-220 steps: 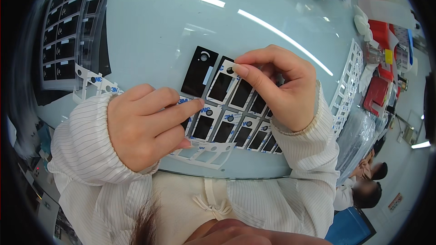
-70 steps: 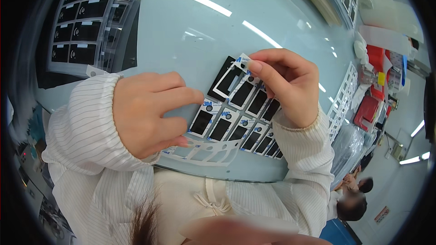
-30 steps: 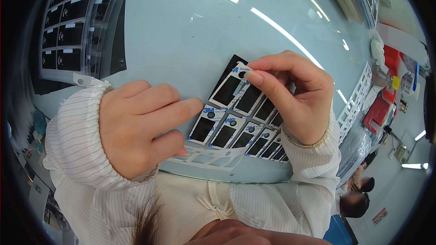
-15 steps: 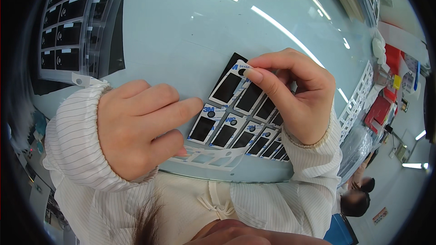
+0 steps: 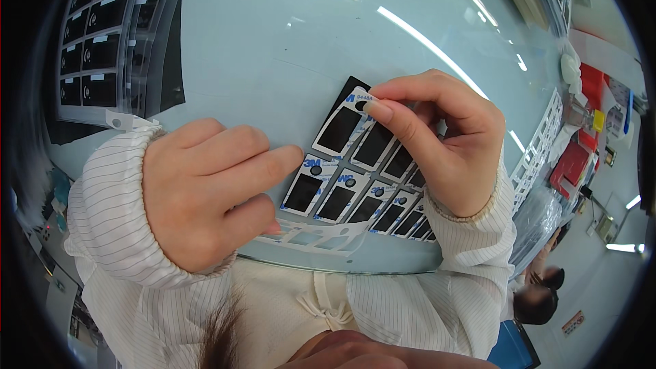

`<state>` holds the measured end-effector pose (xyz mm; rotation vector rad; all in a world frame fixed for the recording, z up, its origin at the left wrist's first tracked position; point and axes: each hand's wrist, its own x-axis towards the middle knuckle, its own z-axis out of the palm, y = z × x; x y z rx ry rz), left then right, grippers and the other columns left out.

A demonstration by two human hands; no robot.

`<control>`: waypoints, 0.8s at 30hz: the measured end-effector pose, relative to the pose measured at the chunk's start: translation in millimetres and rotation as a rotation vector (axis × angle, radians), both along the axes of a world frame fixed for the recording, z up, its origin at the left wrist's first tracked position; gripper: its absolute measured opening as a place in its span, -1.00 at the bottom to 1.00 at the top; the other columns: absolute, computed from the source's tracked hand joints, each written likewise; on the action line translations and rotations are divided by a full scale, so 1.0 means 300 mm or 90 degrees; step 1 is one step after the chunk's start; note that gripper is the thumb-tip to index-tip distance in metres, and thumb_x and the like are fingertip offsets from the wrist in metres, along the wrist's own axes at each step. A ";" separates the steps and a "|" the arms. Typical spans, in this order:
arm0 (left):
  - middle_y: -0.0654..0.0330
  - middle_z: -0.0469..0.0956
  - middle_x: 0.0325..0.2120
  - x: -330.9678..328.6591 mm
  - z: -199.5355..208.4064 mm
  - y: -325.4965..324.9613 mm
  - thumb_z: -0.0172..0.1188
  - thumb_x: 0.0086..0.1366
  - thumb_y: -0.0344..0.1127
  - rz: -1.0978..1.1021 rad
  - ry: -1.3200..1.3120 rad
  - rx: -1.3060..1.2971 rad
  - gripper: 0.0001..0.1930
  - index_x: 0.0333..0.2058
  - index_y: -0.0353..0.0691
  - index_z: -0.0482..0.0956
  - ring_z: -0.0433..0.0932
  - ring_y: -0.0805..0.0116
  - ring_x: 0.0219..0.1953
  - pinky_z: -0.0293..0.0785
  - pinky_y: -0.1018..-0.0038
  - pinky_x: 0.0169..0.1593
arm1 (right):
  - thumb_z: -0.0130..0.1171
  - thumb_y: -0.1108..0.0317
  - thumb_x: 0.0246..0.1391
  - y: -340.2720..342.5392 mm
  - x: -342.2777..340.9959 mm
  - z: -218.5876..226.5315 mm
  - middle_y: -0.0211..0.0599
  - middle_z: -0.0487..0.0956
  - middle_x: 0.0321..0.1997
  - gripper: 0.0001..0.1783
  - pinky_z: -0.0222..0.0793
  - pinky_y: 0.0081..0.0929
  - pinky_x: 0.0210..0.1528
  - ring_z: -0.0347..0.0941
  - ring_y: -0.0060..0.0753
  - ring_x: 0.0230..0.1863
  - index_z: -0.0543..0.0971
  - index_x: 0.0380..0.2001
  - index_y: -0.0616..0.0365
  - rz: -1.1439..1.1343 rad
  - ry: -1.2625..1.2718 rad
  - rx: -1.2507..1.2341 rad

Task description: Applying small plastic components or frames to electronic display modules on an assembly line.

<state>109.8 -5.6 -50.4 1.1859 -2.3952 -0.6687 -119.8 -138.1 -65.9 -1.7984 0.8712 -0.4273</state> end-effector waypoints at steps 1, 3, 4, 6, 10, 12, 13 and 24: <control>-0.08 0.60 -0.08 0.001 -0.008 -0.011 0.29 -0.21 -0.16 -0.009 0.006 -0.002 -0.72 -0.64 -0.21 0.42 0.51 0.18 -0.29 0.33 0.37 -0.38 | 0.41 0.52 -0.01 0.000 -0.004 0.000 -0.49 0.54 -0.53 -0.89 0.00 -0.74 -0.63 0.17 -0.83 -0.66 0.70 -0.35 0.20 -0.008 0.004 -0.003; -0.08 0.60 -0.07 -0.003 0.007 0.008 0.29 -0.20 -0.17 0.007 0.002 0.001 -0.72 -0.65 -0.21 0.42 0.51 0.19 -0.29 0.33 0.37 -0.37 | 0.41 0.52 -0.01 0.003 0.006 0.004 -0.49 0.54 -0.54 -0.88 0.01 -0.74 -0.64 0.18 -0.83 -0.67 0.70 -0.36 0.20 0.004 -0.004 -0.001; -0.08 0.60 -0.06 -0.005 0.014 0.016 0.29 -0.20 -0.17 0.015 0.003 0.001 -0.72 -0.65 -0.22 0.41 0.50 0.19 -0.30 0.33 0.38 -0.37 | 0.41 0.52 -0.01 0.004 0.009 0.004 -0.49 0.54 -0.54 -0.88 0.01 -0.74 -0.64 0.18 -0.83 -0.67 0.70 -0.36 0.20 0.010 -0.008 0.001; -0.08 0.60 -0.04 -0.005 0.007 0.008 0.29 -0.20 -0.18 0.007 0.004 -0.006 -0.71 -0.66 -0.22 0.40 0.50 0.19 -0.30 0.33 0.39 -0.38 | 0.42 0.52 -0.02 0.004 0.006 0.000 -0.49 0.54 -0.54 -0.88 0.01 -0.74 -0.64 0.18 -0.82 -0.67 0.69 -0.35 0.20 0.021 0.004 -0.044; -0.08 0.59 0.01 -0.018 0.003 -0.002 0.28 -0.19 -0.19 0.005 0.010 -0.024 -0.70 -0.67 -0.22 0.35 0.50 0.19 -0.30 0.33 0.41 -0.41 | 0.42 0.52 -0.03 0.003 -0.006 0.007 -0.49 0.54 -0.55 -0.87 0.02 -0.73 -0.64 0.19 -0.80 -0.68 0.69 -0.36 0.19 0.014 0.012 -0.054; -0.08 0.59 0.01 -0.007 -0.011 0.008 0.29 -0.20 -0.20 0.007 0.009 -0.029 -0.70 -0.68 -0.22 0.35 0.50 0.19 -0.30 0.33 0.41 -0.42 | 0.43 0.52 -0.04 0.006 0.007 0.006 -0.46 0.56 -0.51 -0.86 0.04 -0.73 -0.64 0.20 -0.79 -0.68 0.70 -0.35 0.19 0.026 0.024 -0.080; -0.09 0.59 0.02 -0.001 -0.016 0.012 0.29 -0.21 -0.21 0.007 0.006 -0.033 -0.70 -0.68 -0.22 0.34 0.50 0.19 -0.30 0.33 0.41 -0.42 | 0.43 0.52 -0.04 0.008 0.014 0.006 -0.46 0.56 -0.51 -0.86 0.04 -0.73 -0.64 0.20 -0.79 -0.68 0.70 -0.35 0.19 0.029 0.025 -0.081; -0.10 0.59 0.02 -0.010 -0.004 0.006 0.30 -0.23 -0.22 0.006 0.006 -0.011 -0.70 -0.68 -0.22 0.34 0.49 0.21 -0.32 0.29 0.41 -0.42 | 0.34 0.58 0.04 0.017 0.015 0.019 -0.39 0.56 -0.37 -0.88 0.18 -0.75 -0.54 0.35 -0.75 -0.55 0.69 -0.29 0.25 0.037 0.059 -0.186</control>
